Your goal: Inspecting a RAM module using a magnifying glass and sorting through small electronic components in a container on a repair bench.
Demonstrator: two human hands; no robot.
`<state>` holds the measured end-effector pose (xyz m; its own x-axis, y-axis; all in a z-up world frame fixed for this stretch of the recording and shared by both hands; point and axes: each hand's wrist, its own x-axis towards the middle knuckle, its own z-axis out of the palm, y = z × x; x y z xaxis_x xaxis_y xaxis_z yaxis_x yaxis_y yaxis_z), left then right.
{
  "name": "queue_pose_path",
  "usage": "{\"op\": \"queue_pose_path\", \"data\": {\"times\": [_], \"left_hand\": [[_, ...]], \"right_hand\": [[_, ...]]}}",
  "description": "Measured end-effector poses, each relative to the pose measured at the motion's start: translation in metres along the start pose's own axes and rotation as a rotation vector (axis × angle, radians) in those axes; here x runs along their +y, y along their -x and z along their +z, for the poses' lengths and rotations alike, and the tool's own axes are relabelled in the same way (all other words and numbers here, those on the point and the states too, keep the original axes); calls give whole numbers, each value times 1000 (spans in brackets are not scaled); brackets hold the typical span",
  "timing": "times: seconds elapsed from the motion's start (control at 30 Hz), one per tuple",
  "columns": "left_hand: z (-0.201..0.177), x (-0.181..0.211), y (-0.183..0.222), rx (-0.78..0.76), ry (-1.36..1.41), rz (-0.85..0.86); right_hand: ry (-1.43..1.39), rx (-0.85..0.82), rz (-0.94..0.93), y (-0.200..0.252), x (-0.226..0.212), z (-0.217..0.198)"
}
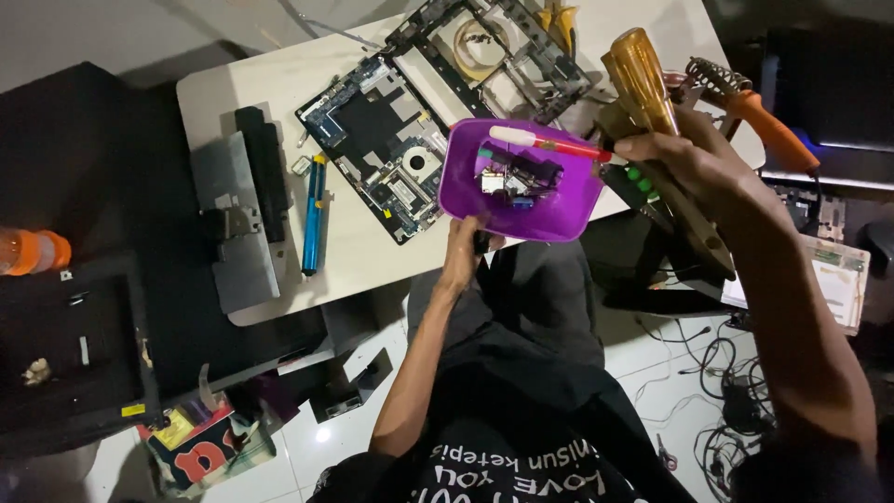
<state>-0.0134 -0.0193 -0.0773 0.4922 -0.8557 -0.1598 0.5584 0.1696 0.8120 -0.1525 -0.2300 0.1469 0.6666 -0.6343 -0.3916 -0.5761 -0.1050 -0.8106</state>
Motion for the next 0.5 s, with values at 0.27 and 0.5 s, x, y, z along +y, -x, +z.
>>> {"op": "queue_pose_path", "data": {"times": [0.27, 0.5], "left_hand": [[-3, -5, -2, -68, 211, 76], [-5, -10, -4, -64, 272, 49]], "right_hand": [[25, -51, -122, -2, 12, 0], [112, -82, -229, -34, 55, -12]]}}
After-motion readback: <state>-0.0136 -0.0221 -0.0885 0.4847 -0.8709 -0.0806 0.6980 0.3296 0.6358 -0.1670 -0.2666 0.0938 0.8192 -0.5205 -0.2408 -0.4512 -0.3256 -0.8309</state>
